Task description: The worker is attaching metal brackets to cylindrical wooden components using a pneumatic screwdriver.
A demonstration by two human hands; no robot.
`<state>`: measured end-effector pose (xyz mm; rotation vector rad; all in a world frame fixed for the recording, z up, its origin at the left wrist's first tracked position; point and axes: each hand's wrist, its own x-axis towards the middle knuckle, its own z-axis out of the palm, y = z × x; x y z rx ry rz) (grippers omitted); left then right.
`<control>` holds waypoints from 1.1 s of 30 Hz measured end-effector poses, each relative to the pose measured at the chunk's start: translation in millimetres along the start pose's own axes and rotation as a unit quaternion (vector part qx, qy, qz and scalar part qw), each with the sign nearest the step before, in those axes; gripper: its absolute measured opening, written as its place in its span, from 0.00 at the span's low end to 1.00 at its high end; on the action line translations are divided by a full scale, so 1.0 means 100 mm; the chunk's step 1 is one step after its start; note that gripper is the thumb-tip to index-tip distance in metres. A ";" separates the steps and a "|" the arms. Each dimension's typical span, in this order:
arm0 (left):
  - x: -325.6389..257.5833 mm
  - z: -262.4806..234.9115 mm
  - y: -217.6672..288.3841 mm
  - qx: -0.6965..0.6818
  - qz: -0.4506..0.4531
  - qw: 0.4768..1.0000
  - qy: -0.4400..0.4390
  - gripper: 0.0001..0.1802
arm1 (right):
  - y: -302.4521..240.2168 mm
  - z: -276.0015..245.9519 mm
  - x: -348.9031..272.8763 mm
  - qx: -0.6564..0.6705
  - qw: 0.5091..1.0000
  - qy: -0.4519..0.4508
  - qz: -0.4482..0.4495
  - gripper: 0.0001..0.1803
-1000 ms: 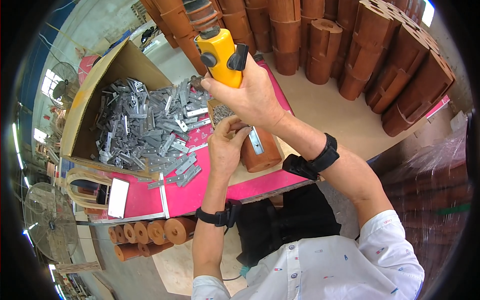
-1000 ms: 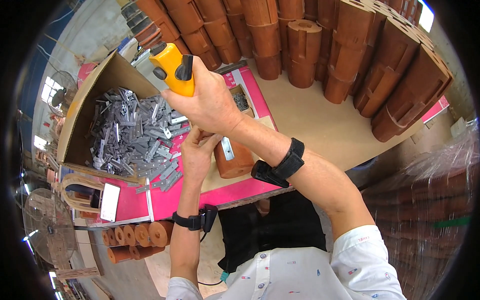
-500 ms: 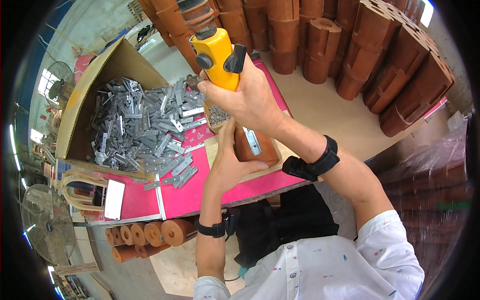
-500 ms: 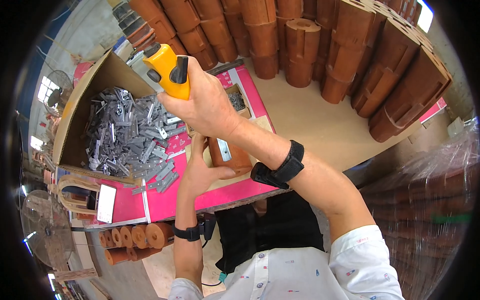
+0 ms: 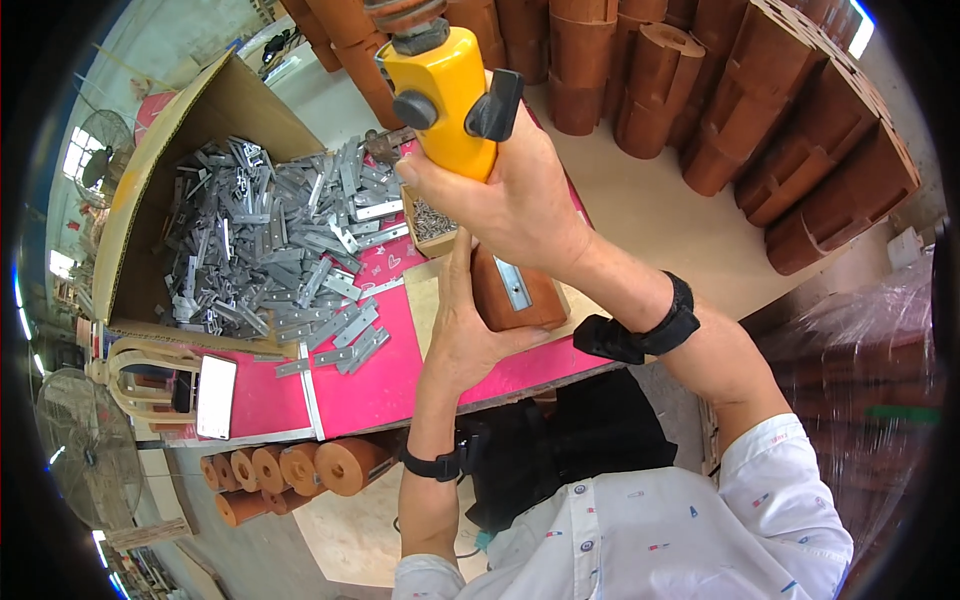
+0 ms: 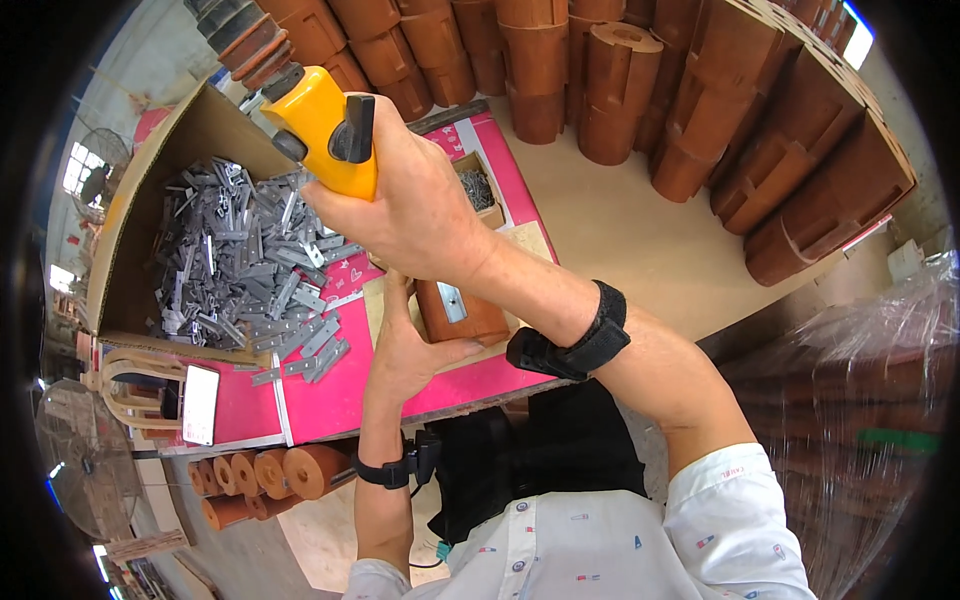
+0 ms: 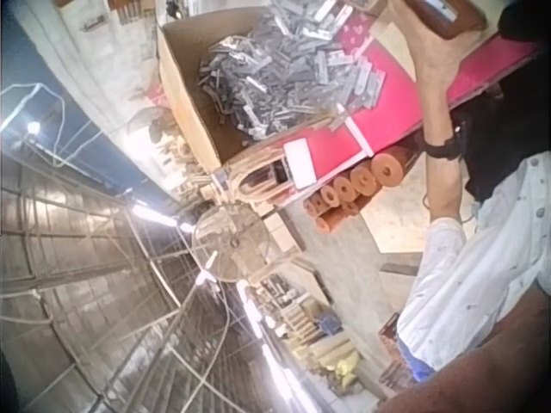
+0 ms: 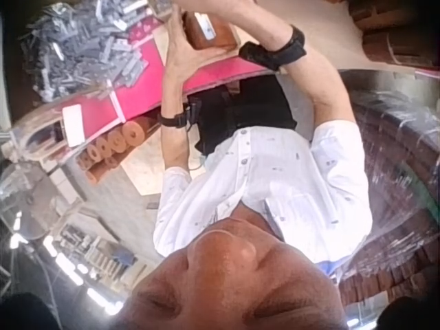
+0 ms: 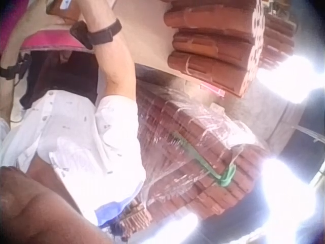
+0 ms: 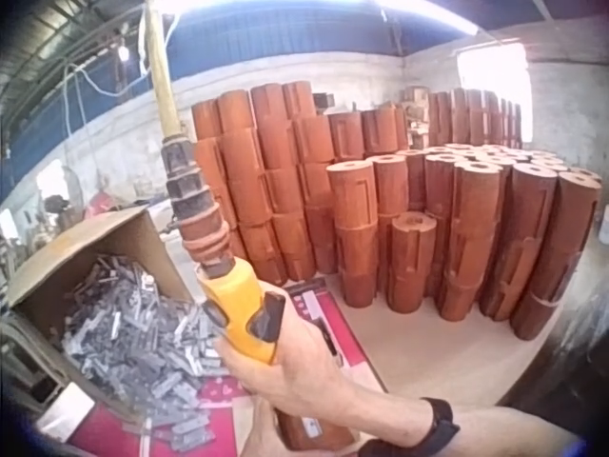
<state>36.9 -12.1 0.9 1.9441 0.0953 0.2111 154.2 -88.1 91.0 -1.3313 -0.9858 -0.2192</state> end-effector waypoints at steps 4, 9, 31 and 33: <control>-0.01 -0.01 -0.01 0.009 -0.003 1.000 0.002 0.70 | 0.01 0.02 -0.02 -0.019 1.000 -0.002 0.004 0.25; 0.00 0.00 0.03 0.007 0.001 1.000 0.001 0.70 | 0.05 -0.02 -0.04 0.001 1.000 0.005 0.016 0.23; 0.99 -0.44 -0.45 0.270 0.203 0.935 0.107 0.13 | 0.04 0.03 -0.11 0.030 0.998 0.041 0.034 0.29; 1.01 -0.44 -0.44 0.257 0.207 0.936 0.122 0.12 | 0.04 0.04 -0.11 0.038 0.997 0.034 0.050 0.29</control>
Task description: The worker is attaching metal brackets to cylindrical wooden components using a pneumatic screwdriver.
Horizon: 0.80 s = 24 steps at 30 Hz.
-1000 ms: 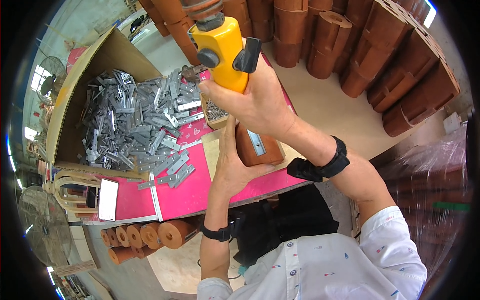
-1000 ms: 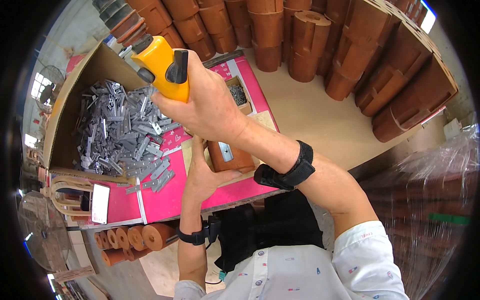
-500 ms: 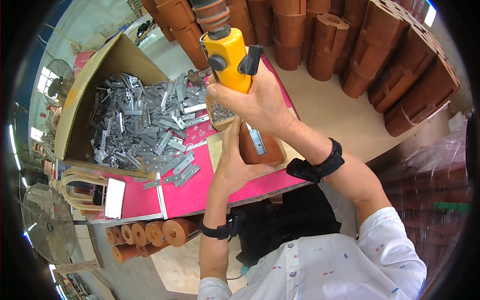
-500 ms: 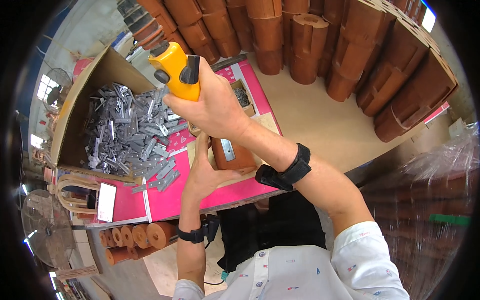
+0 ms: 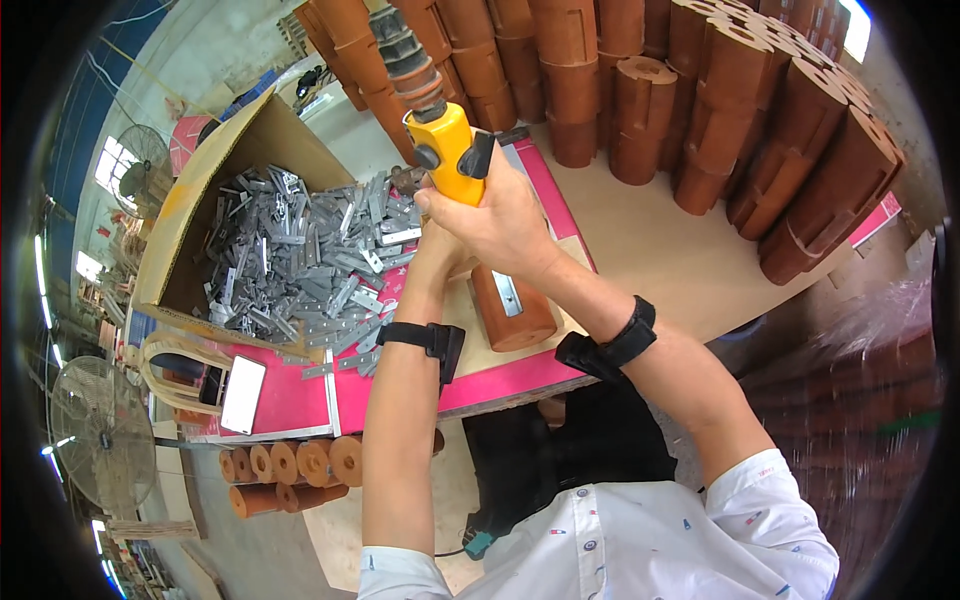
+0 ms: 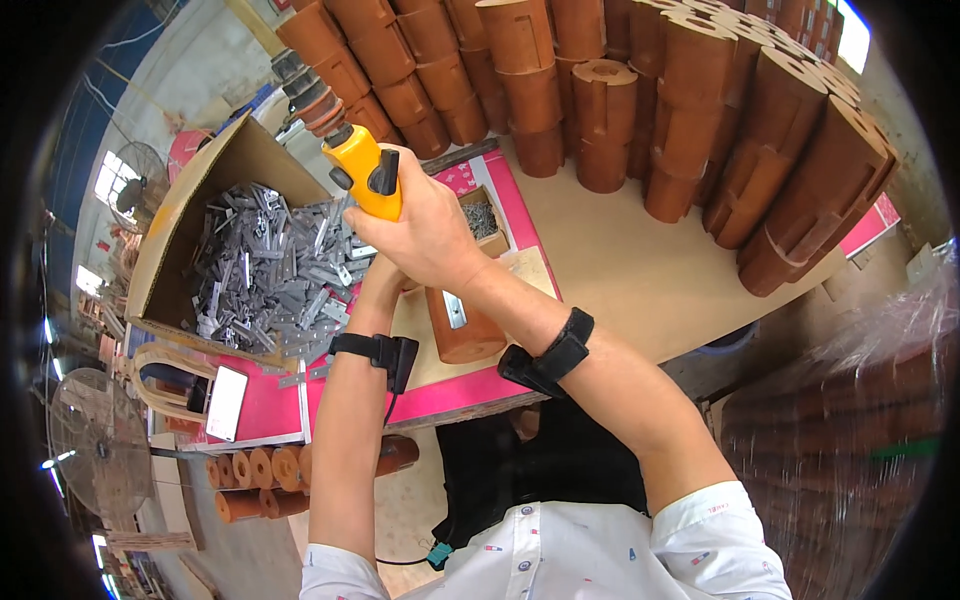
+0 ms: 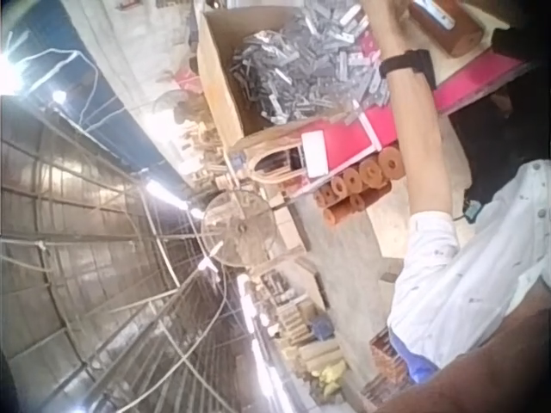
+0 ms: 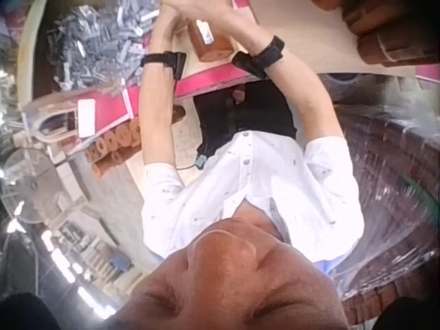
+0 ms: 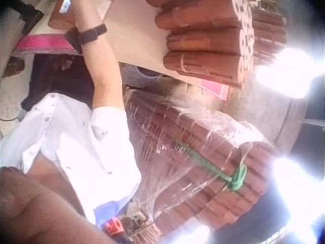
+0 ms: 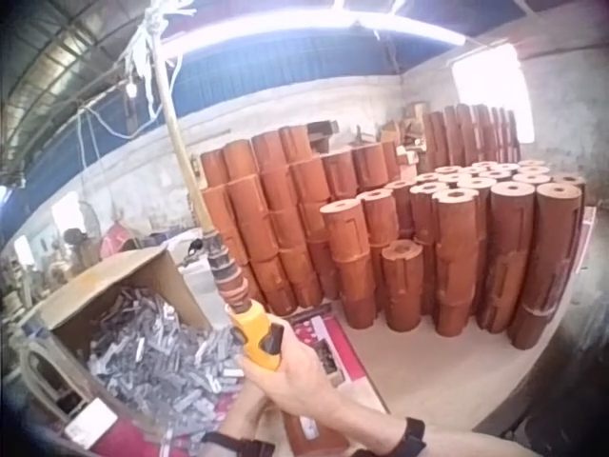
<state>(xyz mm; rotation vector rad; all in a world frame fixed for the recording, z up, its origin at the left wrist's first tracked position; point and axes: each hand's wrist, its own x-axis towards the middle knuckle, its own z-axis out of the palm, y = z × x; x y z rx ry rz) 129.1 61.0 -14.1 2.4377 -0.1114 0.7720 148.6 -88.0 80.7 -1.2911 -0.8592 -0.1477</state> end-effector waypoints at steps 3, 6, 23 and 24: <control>0.02 0.03 0.02 -0.013 -0.005 1.000 0.025 0.12 | -0.01 -0.01 0.00 -0.014 1.000 0.005 0.006 0.29; 0.06 0.07 0.04 -0.025 -0.013 0.999 0.046 0.11 | -0.04 -0.03 0.02 -0.030 1.000 0.003 -0.007 0.29; -0.16 -0.17 0.42 -0.174 -0.239 0.952 0.076 0.10 | 0.00 -0.04 0.02 -0.036 0.999 0.014 0.020 0.28; -0.26 -0.22 0.53 -0.231 -0.233 0.941 0.087 0.10 | -0.01 -0.02 0.03 -0.033 0.999 0.011 0.021 0.27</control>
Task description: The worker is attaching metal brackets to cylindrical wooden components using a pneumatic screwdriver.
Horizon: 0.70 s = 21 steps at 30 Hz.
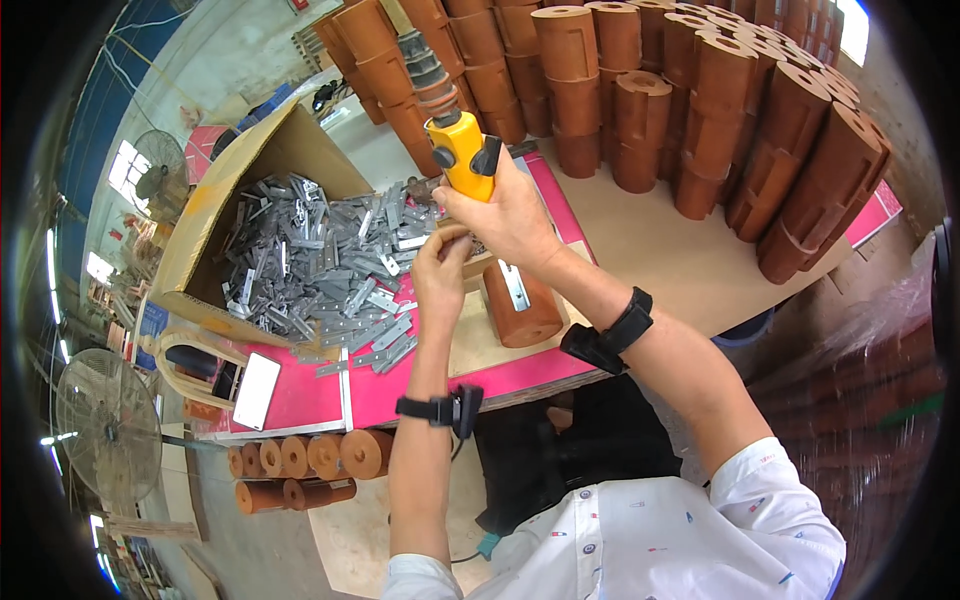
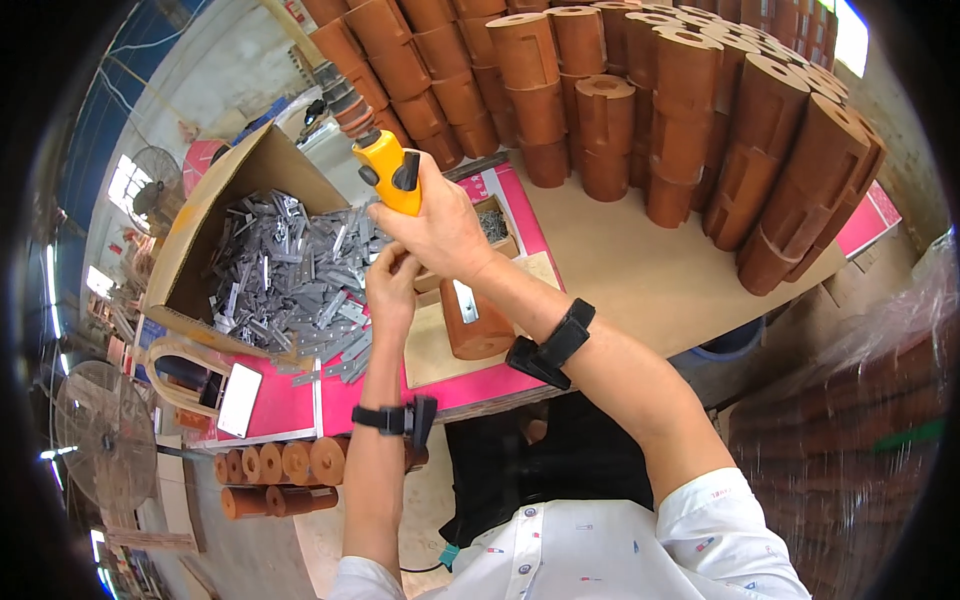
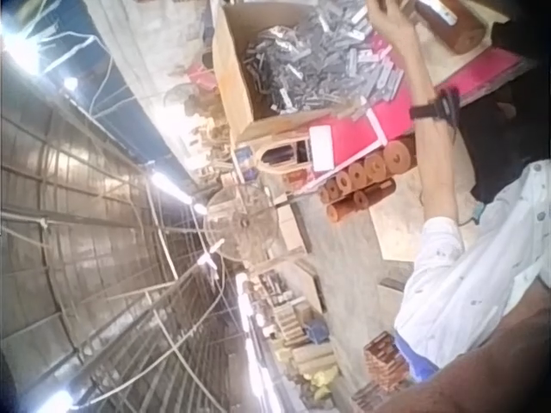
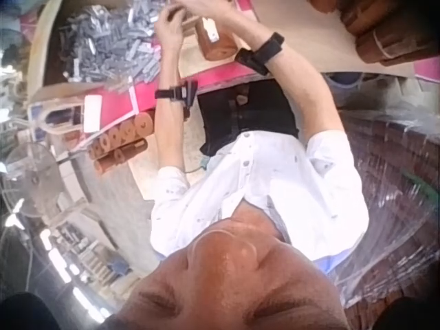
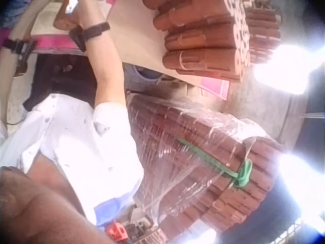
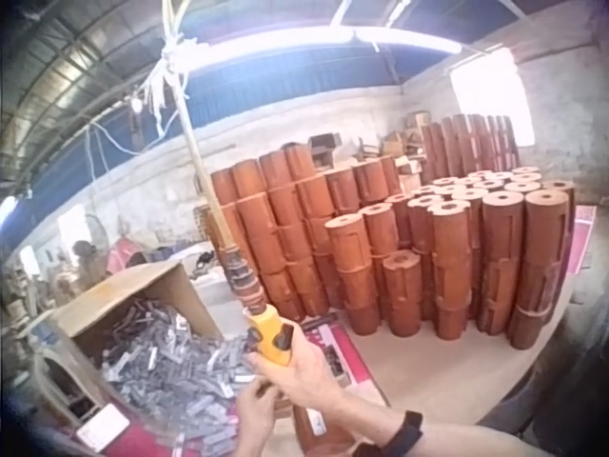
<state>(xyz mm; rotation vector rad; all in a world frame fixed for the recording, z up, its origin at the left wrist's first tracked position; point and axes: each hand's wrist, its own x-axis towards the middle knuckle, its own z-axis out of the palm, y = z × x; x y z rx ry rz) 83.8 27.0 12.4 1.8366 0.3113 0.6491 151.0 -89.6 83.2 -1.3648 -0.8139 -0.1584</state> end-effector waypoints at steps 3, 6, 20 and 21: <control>-0.35 -0.04 0.09 -0.089 -0.012 0.996 -0.004 0.10 | -0.05 0.01 0.04 -0.018 0.999 0.018 -0.022 0.26; -0.61 -0.09 0.12 -0.126 -0.038 0.991 -0.009 0.10 | -0.14 0.02 0.09 0.013 0.999 0.024 -0.027 0.24; -0.78 0.09 0.20 -0.079 -0.004 0.996 -0.032 0.16 | -0.53 -0.03 -0.05 0.135 0.991 -0.009 0.004 0.23; -0.78 0.08 0.19 -0.079 -0.005 0.996 -0.030 0.16 | -0.53 -0.03 -0.06 0.136 0.991 -0.010 0.005 0.23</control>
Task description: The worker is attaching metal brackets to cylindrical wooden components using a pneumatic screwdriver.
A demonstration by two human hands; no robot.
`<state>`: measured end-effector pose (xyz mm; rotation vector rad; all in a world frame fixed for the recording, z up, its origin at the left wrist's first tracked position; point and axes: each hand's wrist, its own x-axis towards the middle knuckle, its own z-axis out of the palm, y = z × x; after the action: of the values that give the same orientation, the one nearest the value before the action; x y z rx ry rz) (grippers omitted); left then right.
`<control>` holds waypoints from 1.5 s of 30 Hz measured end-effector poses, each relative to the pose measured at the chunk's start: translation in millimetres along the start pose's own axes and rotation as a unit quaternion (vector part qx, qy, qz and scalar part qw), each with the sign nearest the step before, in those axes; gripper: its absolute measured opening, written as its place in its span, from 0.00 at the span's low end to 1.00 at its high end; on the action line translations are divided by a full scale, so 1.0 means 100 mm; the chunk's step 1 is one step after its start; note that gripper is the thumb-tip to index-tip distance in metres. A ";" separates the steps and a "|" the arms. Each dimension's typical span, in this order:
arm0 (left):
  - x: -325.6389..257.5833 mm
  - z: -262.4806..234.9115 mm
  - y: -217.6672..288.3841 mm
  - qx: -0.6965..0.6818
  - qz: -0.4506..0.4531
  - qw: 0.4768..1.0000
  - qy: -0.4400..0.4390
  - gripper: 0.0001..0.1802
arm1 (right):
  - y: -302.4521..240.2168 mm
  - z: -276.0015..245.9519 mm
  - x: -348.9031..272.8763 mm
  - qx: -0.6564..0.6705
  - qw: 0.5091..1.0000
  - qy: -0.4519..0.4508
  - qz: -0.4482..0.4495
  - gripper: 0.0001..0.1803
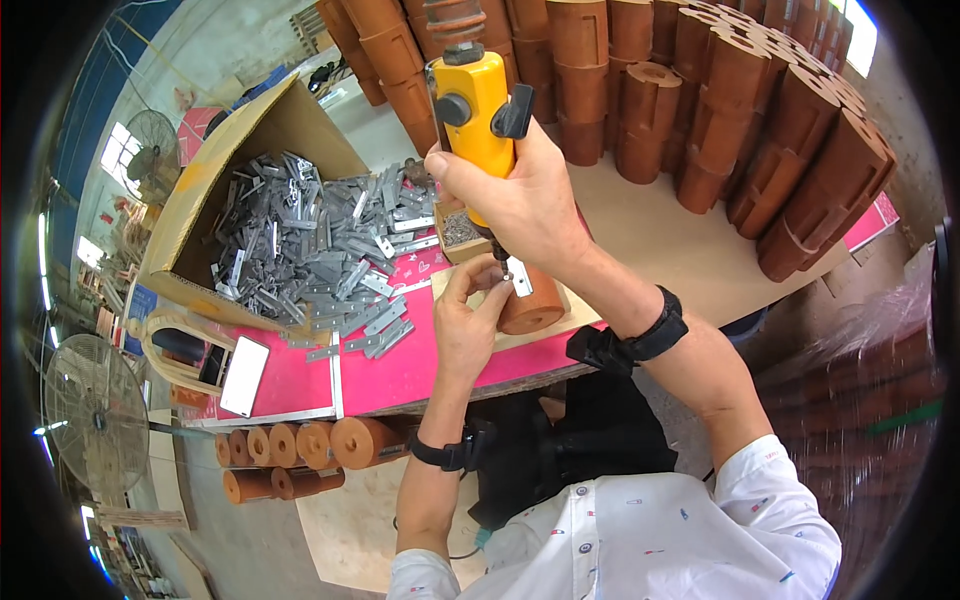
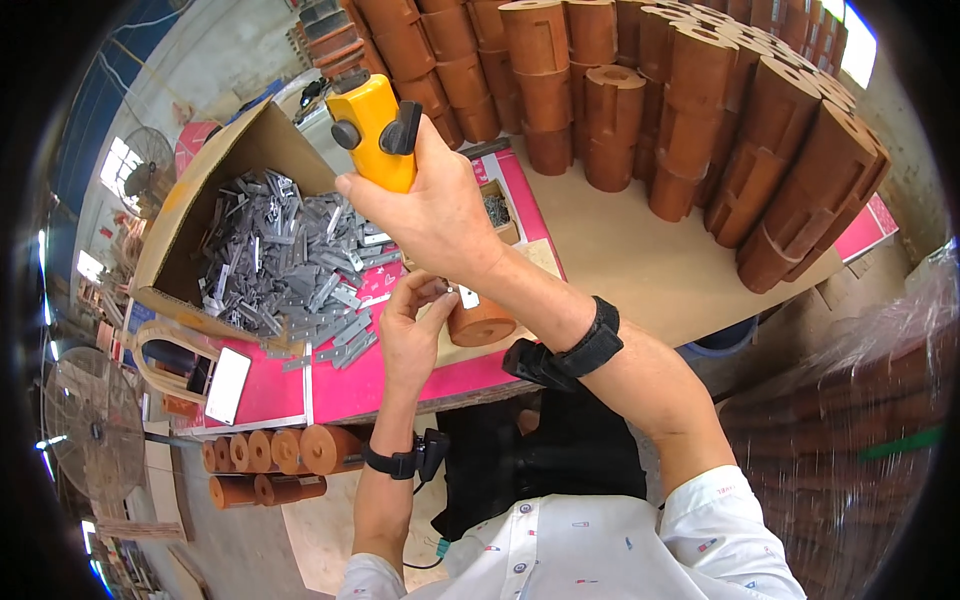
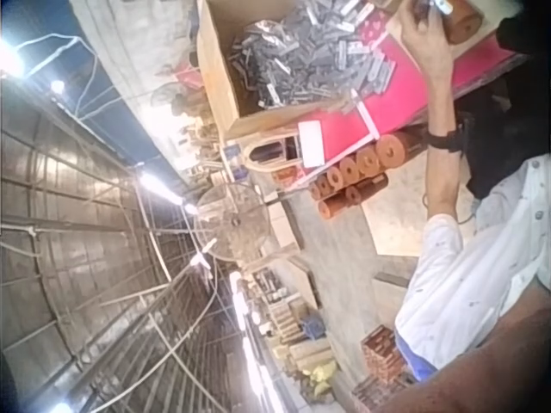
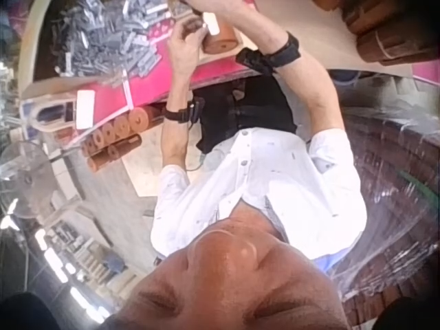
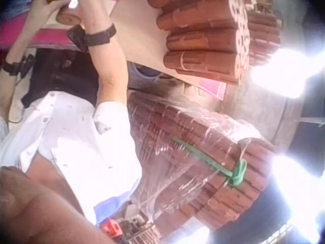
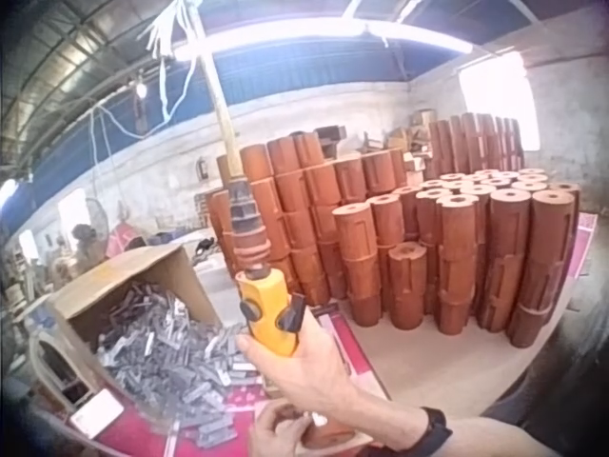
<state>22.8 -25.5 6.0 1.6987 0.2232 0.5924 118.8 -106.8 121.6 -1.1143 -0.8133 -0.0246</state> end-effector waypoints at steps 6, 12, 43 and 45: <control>0.01 -0.03 -0.02 0.008 0.010 1.000 -0.005 0.17 | 0.03 0.01 -0.03 -0.021 1.000 -0.016 0.012 0.23; 0.00 0.00 0.02 0.013 0.006 1.000 -0.004 0.15 | 0.06 -0.01 -0.04 -0.028 0.999 -0.011 0.008 0.23; 0.11 0.02 -0.01 0.087 0.032 0.995 -0.026 0.12 | 0.21 -0.09 -0.06 -0.105 0.994 0.006 -0.029 0.22; 0.11 0.02 -0.01 0.089 0.034 0.995 -0.027 0.12 | 0.22 -0.09 -0.06 -0.106 0.994 0.006 -0.033 0.22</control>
<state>33.5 -21.8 7.6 1.8973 0.1845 0.5909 128.5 -105.7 98.8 -1.2849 -0.8493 -0.1758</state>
